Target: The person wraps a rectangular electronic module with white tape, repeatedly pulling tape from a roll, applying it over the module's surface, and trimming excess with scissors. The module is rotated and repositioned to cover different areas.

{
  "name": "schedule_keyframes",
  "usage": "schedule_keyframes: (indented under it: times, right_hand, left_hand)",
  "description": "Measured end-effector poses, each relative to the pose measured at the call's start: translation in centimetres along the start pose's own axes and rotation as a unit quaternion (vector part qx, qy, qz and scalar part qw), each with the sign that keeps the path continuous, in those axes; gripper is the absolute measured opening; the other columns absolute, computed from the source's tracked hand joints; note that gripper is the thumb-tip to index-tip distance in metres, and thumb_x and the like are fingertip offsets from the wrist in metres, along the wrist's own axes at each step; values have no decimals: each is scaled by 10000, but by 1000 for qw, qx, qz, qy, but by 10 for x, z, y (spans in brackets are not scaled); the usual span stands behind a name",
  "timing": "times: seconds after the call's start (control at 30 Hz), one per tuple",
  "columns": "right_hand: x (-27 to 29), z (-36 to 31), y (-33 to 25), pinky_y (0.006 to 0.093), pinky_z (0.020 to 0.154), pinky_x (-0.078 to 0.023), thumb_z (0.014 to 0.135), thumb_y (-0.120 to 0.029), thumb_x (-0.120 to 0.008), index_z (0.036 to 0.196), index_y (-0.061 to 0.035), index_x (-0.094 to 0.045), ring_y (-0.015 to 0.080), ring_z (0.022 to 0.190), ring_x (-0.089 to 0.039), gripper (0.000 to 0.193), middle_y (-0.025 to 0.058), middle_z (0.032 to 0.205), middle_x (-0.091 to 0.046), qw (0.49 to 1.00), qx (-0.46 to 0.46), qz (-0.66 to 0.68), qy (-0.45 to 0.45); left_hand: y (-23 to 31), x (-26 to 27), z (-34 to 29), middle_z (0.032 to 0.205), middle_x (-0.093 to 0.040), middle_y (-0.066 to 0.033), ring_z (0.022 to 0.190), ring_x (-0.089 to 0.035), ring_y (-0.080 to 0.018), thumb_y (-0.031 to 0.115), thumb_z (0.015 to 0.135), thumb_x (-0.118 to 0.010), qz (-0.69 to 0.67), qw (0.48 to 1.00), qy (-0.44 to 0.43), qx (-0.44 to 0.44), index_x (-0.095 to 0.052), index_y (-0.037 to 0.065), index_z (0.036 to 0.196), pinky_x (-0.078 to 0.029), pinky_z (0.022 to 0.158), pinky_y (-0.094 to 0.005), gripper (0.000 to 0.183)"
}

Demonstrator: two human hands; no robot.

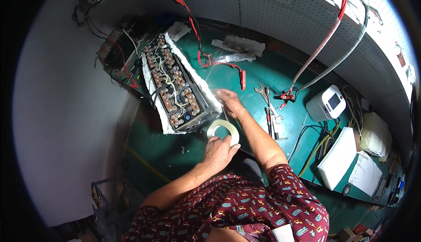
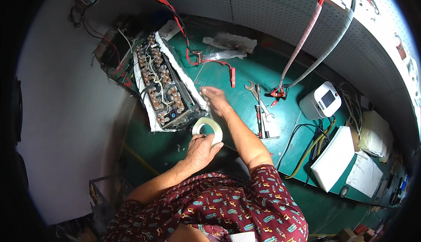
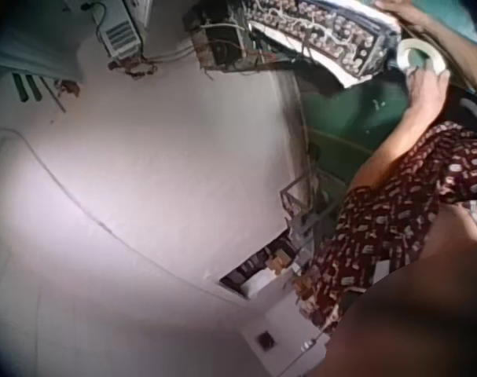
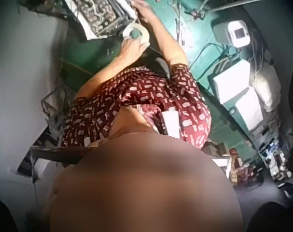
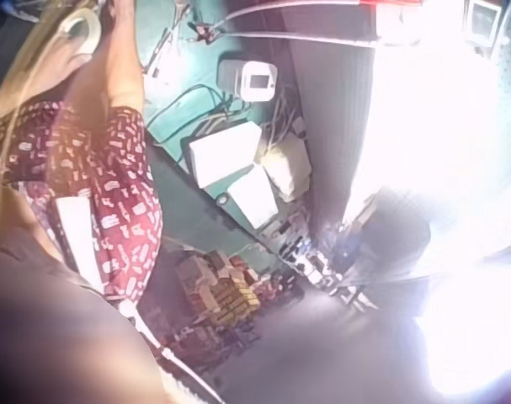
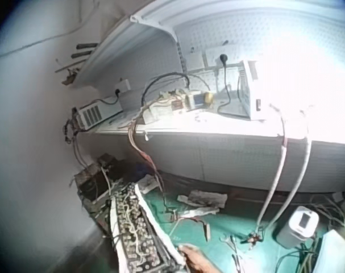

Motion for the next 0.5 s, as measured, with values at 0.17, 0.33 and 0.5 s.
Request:
schedule_keyframes:
  times: [0.17, 0.33, 0.5]
  right_hand:
    - [-25, -3, 10, 281, 750, -558, 990, -189, -708, 1227, -24, -736, 109, 839, -661, 290, 39, 1042, -749, 999, -24, -19, -10]
    - [-28, 0, -2, 289, 762, -543, 943, -199, -747, 1263, 9, -701, 105, 864, -641, 385, 49, 1012, -738, 968, 112, -225, 10]
    - [-39, -17, -36, 369, 798, -545, 834, -414, -815, 1124, 60, -725, 238, 868, -681, 562, 161, 958, -714, 895, 135, -424, 35]
  left_hand:
    - [-2, -4, -8, 841, -713, -237, 882, -677, -446, 344, 974, -665, 33, 999, 13, 35, -609, 3, 1024, -472, 924, -512, 349]
    - [5, -5, -7, 827, -713, -237, 872, -682, -435, 333, 965, -678, 35, 997, 18, 63, -623, 1, 1029, -467, 935, -501, 342]
    - [4, -7, -11, 804, -708, -237, 844, -679, -440, 334, 962, -682, 22, 996, 39, 78, -634, 0, 1004, -475, 900, -514, 340]
Point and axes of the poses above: each hand's wrist, its own z-axis towards the middle knuckle, its own x-axis out of the back of the hand, y = z × x, the point moved 7 cm from there along z, towards the middle knuckle
